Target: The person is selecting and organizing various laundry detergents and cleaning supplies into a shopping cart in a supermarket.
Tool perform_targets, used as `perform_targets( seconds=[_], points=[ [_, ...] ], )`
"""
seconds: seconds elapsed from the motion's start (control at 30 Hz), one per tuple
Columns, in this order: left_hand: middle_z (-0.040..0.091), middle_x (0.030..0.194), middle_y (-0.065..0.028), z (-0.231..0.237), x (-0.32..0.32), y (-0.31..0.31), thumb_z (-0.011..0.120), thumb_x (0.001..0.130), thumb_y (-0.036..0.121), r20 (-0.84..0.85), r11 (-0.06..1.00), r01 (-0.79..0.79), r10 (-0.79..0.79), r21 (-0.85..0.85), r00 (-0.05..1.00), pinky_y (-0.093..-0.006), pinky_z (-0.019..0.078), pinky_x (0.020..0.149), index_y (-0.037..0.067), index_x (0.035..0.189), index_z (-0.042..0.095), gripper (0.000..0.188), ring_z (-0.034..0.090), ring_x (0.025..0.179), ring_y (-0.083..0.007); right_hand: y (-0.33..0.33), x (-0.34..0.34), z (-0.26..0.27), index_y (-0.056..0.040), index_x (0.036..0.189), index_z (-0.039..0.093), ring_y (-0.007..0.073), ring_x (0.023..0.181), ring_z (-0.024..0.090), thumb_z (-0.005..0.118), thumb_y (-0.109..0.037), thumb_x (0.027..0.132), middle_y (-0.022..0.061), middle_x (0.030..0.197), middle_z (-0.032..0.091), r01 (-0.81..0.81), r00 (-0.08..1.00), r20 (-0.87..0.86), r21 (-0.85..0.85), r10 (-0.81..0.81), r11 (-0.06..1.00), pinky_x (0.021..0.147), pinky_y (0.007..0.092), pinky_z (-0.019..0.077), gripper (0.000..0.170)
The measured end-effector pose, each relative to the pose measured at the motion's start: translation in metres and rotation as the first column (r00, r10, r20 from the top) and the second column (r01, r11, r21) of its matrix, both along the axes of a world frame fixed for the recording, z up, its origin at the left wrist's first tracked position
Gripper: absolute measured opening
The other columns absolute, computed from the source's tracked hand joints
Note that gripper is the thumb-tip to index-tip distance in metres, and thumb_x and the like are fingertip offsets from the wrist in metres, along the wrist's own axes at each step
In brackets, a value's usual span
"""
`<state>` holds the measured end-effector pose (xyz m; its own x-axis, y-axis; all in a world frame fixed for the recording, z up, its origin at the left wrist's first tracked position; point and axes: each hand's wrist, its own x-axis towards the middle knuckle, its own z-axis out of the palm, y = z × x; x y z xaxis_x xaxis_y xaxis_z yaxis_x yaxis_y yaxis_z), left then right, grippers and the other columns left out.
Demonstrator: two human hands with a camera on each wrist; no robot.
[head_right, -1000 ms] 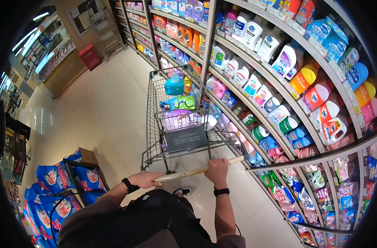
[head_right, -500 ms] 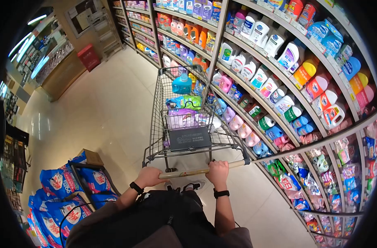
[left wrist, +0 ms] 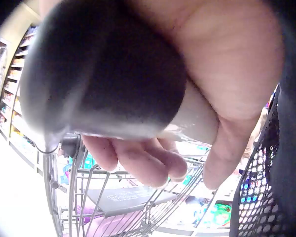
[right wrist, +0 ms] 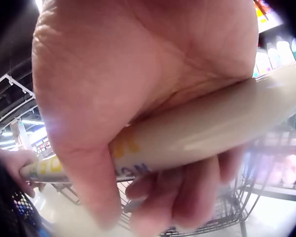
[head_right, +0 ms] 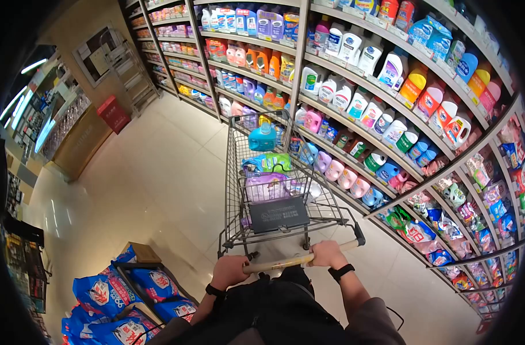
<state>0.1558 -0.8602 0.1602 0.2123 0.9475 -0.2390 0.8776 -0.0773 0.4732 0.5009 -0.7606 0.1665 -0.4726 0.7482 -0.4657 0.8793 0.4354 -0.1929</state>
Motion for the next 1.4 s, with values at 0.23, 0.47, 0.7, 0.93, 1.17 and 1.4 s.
perform_targets(
  seconds=[0.23,0.47,0.7,0.93,1.17,1.4],
  points=[
    [0.072,0.091,-0.0094,-0.006,-0.028,-0.021,0.073,0.071,0.026,0.131,1.0,-0.005,0.001,0.03,0.991,-0.0439,0.0557,0.076,0.015,0.097,0.074,0.029,0.069,0.086,-0.0315,-0.019,-0.024,0.0,-0.0154,0.112,0.075,0.0234,0.08,0.073,0.076,-0.053,0.074,0.0032,0.075,0.075,0.051,0.987,0.158,-0.442,0.022,0.896,0.074,0.0377,0.0558,0.053],
    [0.071,0.09,-0.0089,-0.006,-0.053,-0.002,0.076,0.065,0.026,0.075,0.997,0.083,-0.083,0.011,0.994,-0.0426,0.0558,0.08,0.012,0.096,0.074,0.034,0.069,0.088,-0.0307,-0.011,-0.04,-0.012,-0.0108,0.098,0.076,0.0272,0.078,0.073,0.073,-0.038,0.075,0.0105,0.078,0.074,0.042,0.985,0.158,-0.624,0.073,0.781,0.071,0.0399,0.0562,0.036],
    [0.07,0.087,-0.0069,-0.006,-0.103,0.072,0.08,0.065,0.032,0.036,0.984,0.178,-0.178,0.007,0.983,-0.0415,0.0544,0.079,0.012,0.092,0.073,0.033,0.069,0.088,-0.029,0.03,-0.081,-0.033,-0.0053,0.094,0.074,0.0195,0.066,0.067,0.068,-0.031,0.082,0.009,0.073,0.07,0.097,0.995,0.096,-0.85,-0.029,0.518,0.059,0.0336,0.0517,0.029],
    [0.072,0.082,-0.0105,0.02,-0.14,0.188,0.074,0.067,0.028,-0.199,0.877,0.238,-0.344,-0.418,0.918,-0.0438,0.0549,0.08,0.011,0.083,0.074,0.023,0.071,0.084,-0.0307,0.073,-0.096,-0.096,-0.001,0.092,0.067,0.0179,0.062,0.056,0.059,-0.024,0.087,0.0049,0.071,0.061,-0.102,0.938,-0.163,-0.973,-0.307,0.206,0.058,0.0358,0.0467,0.025],
    [0.07,0.074,-0.0119,0.019,-0.164,0.26,0.071,0.069,0.03,-0.163,0.842,0.338,-0.437,-0.422,0.885,-0.0448,0.0547,0.077,0.013,0.08,0.071,0.02,0.07,0.077,-0.0331,0.125,-0.132,-0.091,0.0008,0.089,0.065,0.0182,0.066,0.059,0.054,-0.019,0.082,0.007,0.074,0.064,-0.132,0.914,-0.206,-0.966,-0.35,0.223,0.06,0.0379,0.046,0.023],
    [0.069,0.073,-0.0106,-0.007,-0.191,0.298,0.073,0.07,0.036,-0.132,0.806,0.465,-0.54,-0.366,0.832,-0.0441,0.0537,0.074,0.014,0.079,0.069,0.024,0.07,0.075,-0.0318,0.16,-0.165,-0.061,-0.001,0.082,0.063,0.0157,0.06,0.057,0.062,-0.025,0.083,0.0035,0.068,0.059,-0.04,0.881,-0.149,-0.97,-0.449,0.242,0.053,0.0342,0.0465,0.024]
  ],
)
